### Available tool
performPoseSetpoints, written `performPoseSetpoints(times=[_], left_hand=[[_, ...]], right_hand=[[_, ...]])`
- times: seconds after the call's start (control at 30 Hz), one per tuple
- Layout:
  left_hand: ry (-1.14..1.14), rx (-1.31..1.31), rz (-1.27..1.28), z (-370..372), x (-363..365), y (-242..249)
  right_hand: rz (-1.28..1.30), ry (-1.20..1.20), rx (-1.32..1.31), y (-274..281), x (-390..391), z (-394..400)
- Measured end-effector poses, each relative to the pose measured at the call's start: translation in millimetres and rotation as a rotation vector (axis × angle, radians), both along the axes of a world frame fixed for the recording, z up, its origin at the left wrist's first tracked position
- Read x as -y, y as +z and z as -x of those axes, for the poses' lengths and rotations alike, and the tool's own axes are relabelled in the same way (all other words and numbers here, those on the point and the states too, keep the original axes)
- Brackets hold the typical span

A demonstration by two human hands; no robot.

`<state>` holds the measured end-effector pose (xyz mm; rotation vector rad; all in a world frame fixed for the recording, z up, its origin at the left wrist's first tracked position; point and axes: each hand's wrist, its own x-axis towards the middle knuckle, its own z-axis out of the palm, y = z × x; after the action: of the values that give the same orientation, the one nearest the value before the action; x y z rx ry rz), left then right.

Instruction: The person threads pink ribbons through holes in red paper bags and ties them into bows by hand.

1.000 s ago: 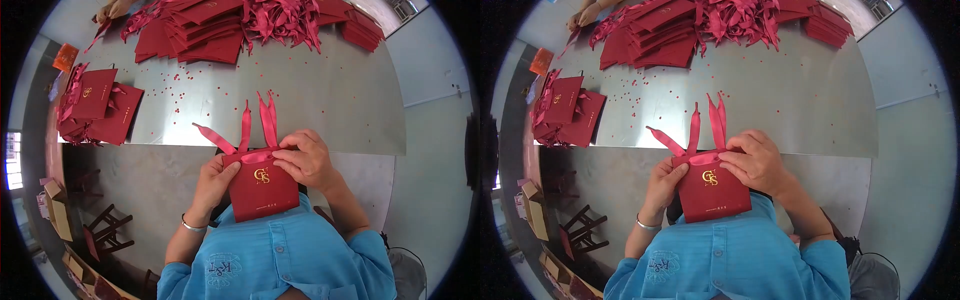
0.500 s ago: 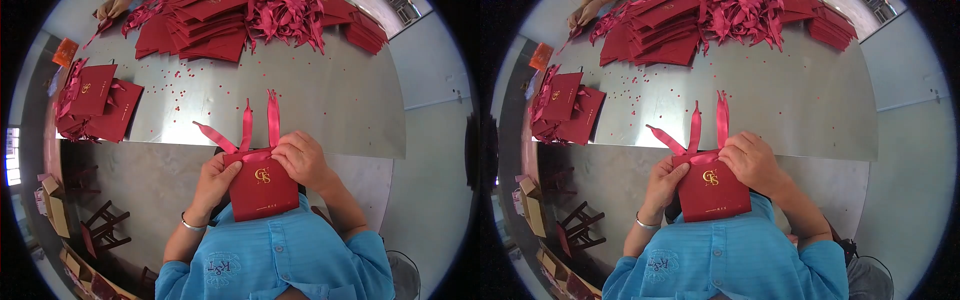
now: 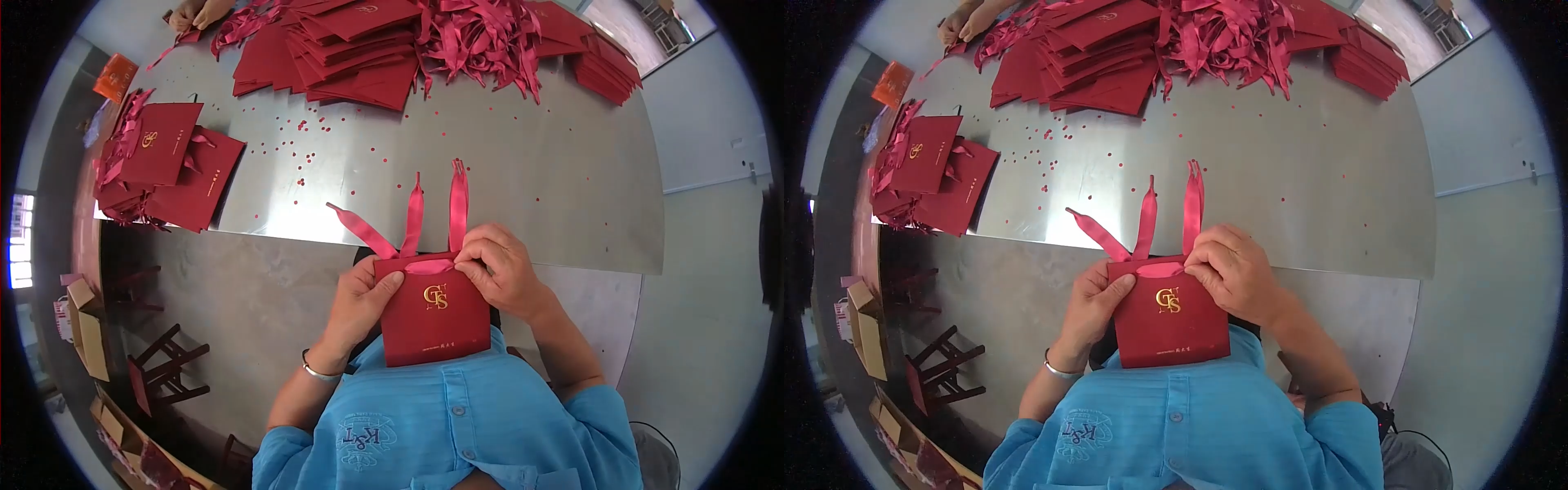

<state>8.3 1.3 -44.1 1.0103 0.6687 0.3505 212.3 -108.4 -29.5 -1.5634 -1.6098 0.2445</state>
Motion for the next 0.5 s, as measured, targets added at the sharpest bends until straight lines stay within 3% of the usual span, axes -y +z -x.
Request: performPoseSetpoints(times=[0.33, 0.5], left_hand=[[-0.027, -0.011, -0.072, -2, 6, -8], [-0.062, -0.025, -0.263, -1, 8, -1]], right_hand=[[0.077, -0.024, 0.158, 25, -26, 12], [0.628, -0.086, 0.23, 40, -51, 26]])
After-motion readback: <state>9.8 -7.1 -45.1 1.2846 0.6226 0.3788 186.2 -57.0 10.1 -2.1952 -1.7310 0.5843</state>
